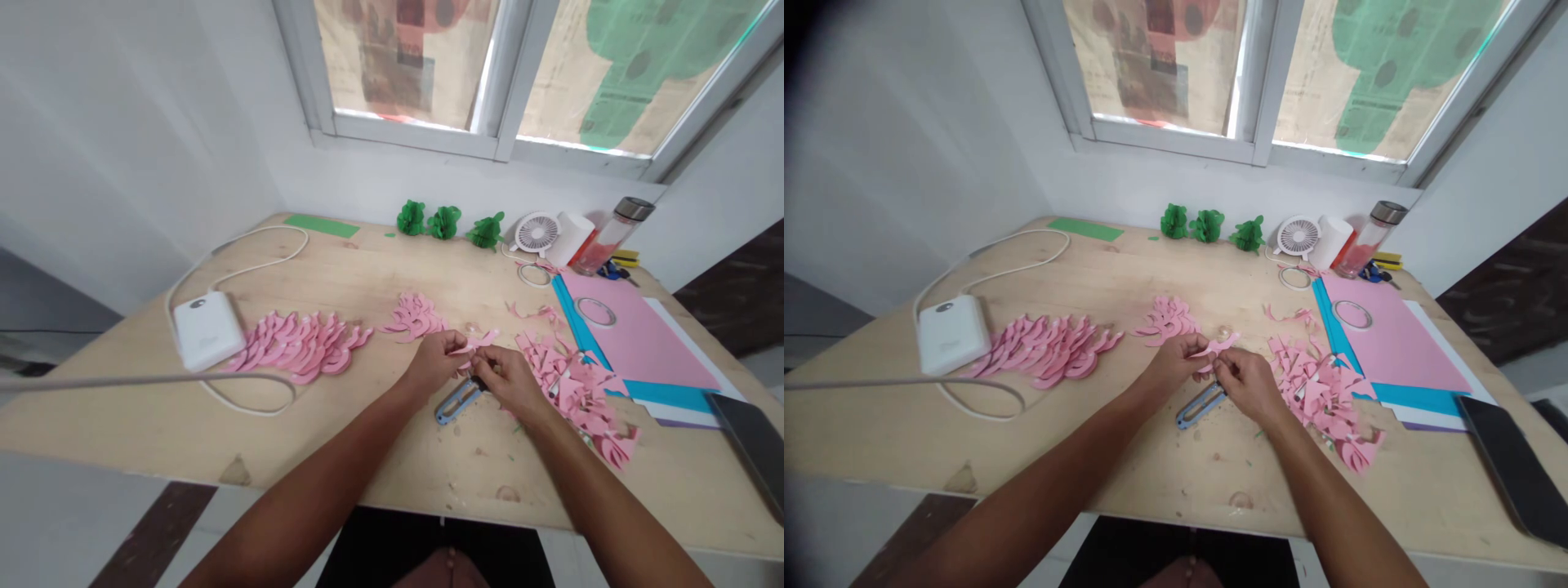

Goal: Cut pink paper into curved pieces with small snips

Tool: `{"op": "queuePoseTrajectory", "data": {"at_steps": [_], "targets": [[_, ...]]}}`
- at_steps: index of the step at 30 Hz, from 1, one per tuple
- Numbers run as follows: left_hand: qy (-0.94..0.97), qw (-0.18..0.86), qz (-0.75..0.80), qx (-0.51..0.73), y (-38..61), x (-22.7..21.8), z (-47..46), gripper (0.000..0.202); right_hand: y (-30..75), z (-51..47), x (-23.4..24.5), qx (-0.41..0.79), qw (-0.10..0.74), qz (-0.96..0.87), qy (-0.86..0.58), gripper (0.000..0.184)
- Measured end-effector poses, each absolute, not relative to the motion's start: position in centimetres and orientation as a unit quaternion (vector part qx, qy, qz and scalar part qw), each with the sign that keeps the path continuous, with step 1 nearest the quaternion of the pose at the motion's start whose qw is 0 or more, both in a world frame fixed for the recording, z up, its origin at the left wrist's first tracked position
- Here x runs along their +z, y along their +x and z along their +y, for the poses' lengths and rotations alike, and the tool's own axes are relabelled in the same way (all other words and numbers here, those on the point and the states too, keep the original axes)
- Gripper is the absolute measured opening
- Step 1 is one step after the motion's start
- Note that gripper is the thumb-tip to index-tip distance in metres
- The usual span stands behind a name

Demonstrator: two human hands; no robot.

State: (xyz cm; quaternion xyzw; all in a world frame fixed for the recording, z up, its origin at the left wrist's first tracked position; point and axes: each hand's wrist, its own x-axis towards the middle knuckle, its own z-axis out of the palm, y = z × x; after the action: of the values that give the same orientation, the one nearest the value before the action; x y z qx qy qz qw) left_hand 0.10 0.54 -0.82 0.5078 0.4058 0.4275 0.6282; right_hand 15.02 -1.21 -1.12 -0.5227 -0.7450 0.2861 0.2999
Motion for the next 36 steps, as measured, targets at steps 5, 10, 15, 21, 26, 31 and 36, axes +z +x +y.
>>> {"op": "queuePoseTrajectory", "data": {"at_steps": [5,10,15,21,26,31,36], "targets": [[0.506,0.631,0.405,0.427,0.07,-0.88,0.54,0.021,15.05,-1.23,-1.06,0.289,0.296,-0.747,-0.521,0.027],[0.501,0.632,0.406,0.430,0.10,-0.86,0.47,0.023,15.05,-1.26,-0.97,0.291,0.291,-0.745,-0.525,0.026],[0.498,0.632,0.408,0.431,0.12,-0.69,0.40,0.023,15.07,-1.27,-0.96,0.290,0.288,-0.748,-0.523,0.025],[0.492,0.639,0.405,0.430,0.14,-0.62,0.37,0.025,15.04,-1.25,-0.84,0.286,0.289,-0.749,-0.522,0.027],[0.497,0.637,0.402,0.431,0.16,-0.71,0.45,0.024,15.01,-1.30,-0.83,0.285,0.285,-0.751,-0.523,0.027],[0.496,0.636,0.406,0.431,0.18,-0.66,0.45,0.023,14.99,-1.35,-0.83,0.290,0.286,-0.748,-0.524,0.025],[0.493,0.638,0.407,0.430,0.20,-0.55,0.40,0.021,15.04,-1.26,-0.85,0.289,0.282,-0.752,-0.521,0.025]]}}
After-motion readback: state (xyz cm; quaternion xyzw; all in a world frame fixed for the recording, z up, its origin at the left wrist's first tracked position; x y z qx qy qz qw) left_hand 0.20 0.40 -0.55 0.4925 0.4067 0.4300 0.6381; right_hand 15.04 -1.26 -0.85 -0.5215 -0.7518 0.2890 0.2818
